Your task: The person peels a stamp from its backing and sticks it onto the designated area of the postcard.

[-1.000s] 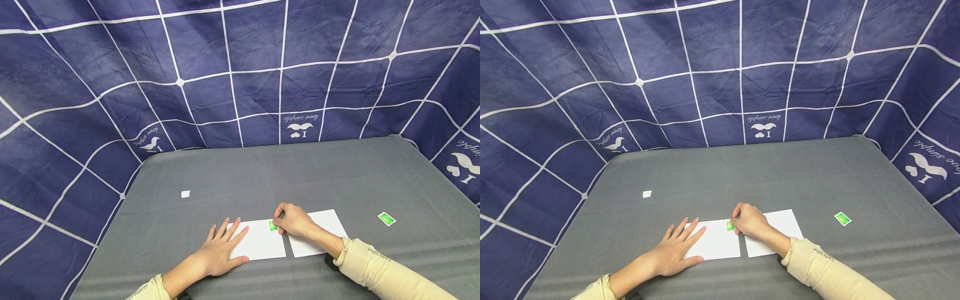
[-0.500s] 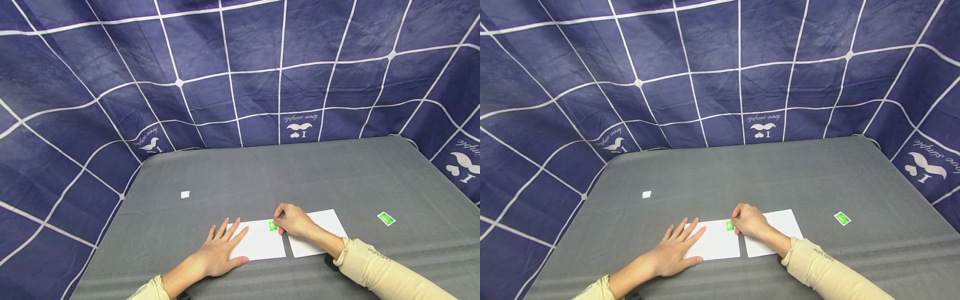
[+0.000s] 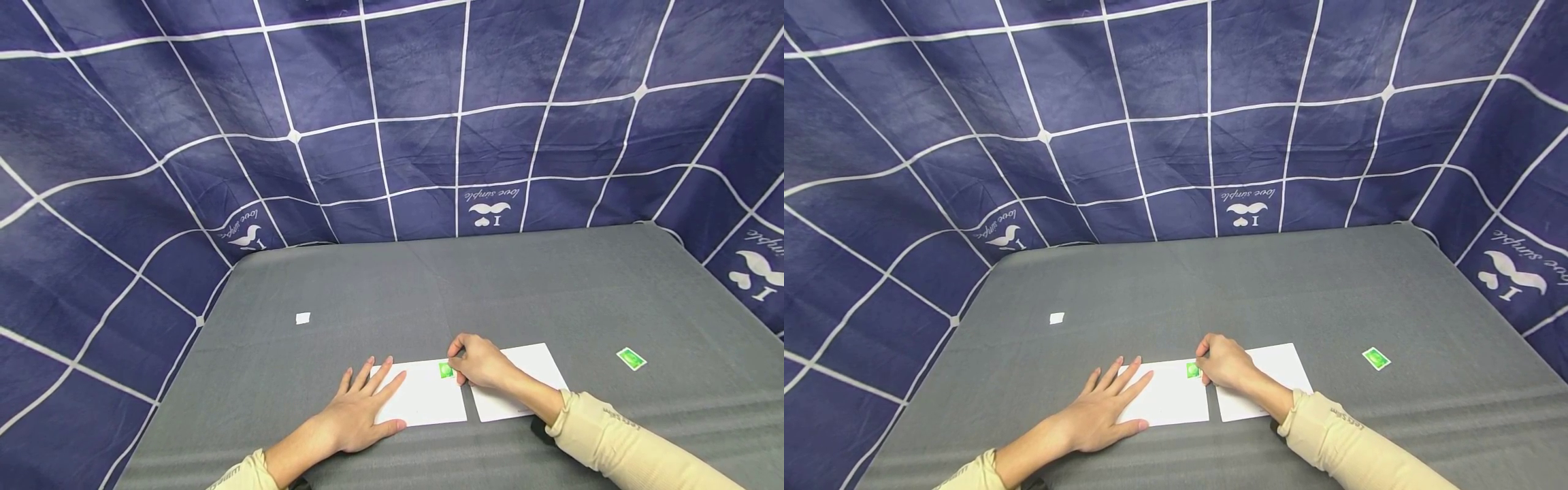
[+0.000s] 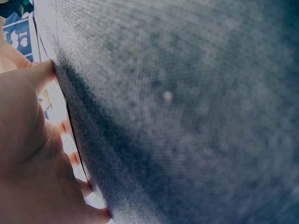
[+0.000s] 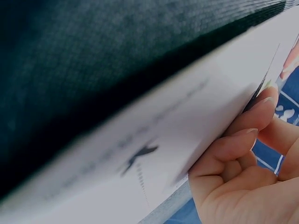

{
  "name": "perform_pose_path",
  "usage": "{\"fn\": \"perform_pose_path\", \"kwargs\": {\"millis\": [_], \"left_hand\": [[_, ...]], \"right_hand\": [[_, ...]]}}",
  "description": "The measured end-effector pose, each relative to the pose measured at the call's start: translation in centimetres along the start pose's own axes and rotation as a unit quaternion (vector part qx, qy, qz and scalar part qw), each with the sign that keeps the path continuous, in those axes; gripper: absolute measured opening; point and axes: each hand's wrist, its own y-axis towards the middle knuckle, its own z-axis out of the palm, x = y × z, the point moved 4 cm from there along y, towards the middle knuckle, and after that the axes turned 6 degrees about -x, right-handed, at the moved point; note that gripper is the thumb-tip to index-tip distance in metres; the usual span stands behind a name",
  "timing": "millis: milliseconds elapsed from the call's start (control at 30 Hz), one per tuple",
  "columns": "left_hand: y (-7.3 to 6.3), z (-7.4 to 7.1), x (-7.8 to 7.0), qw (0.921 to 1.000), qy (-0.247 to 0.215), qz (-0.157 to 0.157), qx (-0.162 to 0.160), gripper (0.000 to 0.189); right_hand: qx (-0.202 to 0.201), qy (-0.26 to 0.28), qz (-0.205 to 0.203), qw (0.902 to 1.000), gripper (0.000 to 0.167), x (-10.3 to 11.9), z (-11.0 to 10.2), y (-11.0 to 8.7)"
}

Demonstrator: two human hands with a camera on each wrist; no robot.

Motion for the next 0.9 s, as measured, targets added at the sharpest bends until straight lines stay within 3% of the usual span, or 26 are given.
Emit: {"fn": "perform_pose_path", "kwargs": {"millis": [467,733,900], "left_hand": [[-0.1,0.2,0.1,1.0,-0.004,0.003,0.0,0.073],[0.0,1.0,0.7,0.9997,-0.002,0.019,-0.017,0.074],[0.0,0.4,0.3,1.0,-0.003,0.007,-0.005,0.073]], "right_hand": [[0.001,0.001,0.005,1.0,0.006,0.0,0.1,-0.1],[0.002,0.004,0.002,1.0,0.006,0.1,0.1,-0.1],[-0.001,0.005,0.0,1.0,0.006,0.1,0.0,-0.1]]}}
